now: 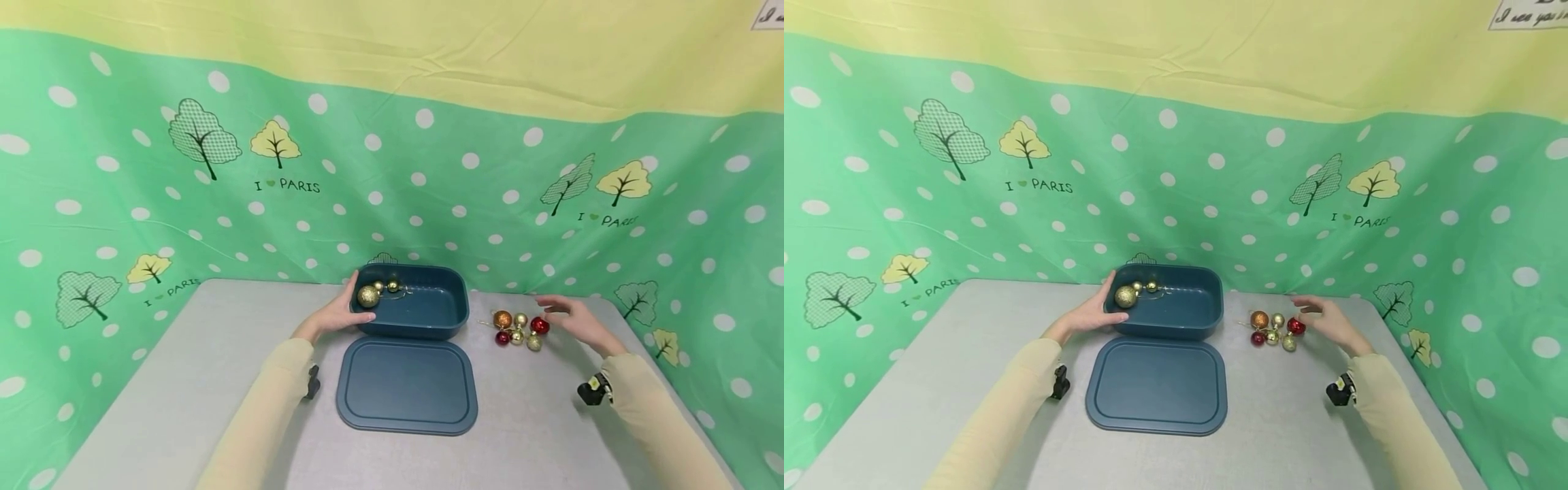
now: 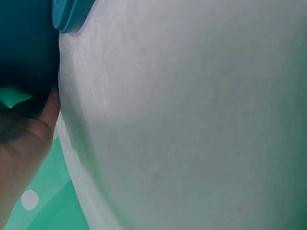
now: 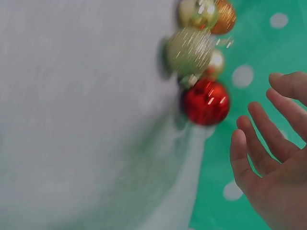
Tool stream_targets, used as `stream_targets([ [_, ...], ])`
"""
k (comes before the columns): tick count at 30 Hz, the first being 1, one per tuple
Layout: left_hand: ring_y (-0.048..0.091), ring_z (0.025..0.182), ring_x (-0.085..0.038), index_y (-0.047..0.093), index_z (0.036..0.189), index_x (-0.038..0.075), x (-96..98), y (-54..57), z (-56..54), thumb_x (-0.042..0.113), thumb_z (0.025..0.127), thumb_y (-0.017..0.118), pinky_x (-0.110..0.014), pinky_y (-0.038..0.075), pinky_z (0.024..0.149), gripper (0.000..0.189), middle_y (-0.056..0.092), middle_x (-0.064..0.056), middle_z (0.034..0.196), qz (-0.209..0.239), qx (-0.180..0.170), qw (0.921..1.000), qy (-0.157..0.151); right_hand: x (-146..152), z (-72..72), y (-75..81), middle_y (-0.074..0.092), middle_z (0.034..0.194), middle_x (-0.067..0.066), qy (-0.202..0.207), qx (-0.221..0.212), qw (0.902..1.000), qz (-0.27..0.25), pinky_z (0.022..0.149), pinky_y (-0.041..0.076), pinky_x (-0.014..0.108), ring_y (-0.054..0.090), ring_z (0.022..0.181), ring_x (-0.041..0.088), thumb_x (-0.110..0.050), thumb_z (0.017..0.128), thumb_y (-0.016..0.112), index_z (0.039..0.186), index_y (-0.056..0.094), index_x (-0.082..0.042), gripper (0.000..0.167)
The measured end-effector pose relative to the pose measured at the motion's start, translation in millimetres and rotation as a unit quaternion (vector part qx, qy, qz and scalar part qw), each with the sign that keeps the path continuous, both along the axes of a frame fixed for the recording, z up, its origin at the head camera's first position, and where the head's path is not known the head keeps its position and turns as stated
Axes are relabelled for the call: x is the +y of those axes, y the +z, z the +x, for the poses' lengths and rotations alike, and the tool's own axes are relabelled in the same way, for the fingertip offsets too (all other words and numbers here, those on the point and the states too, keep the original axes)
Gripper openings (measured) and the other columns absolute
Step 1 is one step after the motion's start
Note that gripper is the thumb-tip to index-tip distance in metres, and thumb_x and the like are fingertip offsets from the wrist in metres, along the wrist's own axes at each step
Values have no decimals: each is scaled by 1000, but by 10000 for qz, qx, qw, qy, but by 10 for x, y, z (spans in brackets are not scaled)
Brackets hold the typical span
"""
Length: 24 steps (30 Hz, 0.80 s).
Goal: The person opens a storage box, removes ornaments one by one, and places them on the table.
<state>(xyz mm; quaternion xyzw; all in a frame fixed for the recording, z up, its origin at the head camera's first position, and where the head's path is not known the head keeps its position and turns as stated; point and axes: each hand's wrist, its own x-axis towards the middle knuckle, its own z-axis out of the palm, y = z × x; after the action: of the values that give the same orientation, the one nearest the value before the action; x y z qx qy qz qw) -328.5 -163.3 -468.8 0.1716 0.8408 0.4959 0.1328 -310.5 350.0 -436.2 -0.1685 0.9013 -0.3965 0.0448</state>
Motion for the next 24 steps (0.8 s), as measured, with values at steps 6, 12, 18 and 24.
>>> stream_targets([
  [6,1,141,-47,-15,151,-1,43,314,196,16,89,70,-55,11,113,106,-11,-29,155,-22,-69,9999,-87,-314,60,111,53,130,29,268,406,9987,-174,88,49,38,51,114,48,-1,95,57,129,53,9,36],
  [12,0,141,-47,-15,151,-1,52,368,241,18,88,70,-55,9,113,107,-10,-29,155,12,-93,9999,-75,-600,64,55,55,128,28,523,573,9962,-384,88,51,40,53,112,47,3,93,57,126,56,9,33],
  [18,0,141,-46,-15,151,0,44,287,167,20,88,71,-55,9,113,108,-10,-28,155,-46,-93,9999,-58,-816,59,-20,58,123,28,684,670,9916,-873,86,50,26,57,108,43,4,92,59,121,59,10,30],
  [24,-2,142,-43,-17,152,6,12,-1,1,23,87,73,-56,6,113,112,-13,-23,157,-15,10,10000,50,-1019,78,-63,57,124,27,890,649,9865,-1213,88,51,34,56,108,41,5,93,58,122,58,11,30],
])
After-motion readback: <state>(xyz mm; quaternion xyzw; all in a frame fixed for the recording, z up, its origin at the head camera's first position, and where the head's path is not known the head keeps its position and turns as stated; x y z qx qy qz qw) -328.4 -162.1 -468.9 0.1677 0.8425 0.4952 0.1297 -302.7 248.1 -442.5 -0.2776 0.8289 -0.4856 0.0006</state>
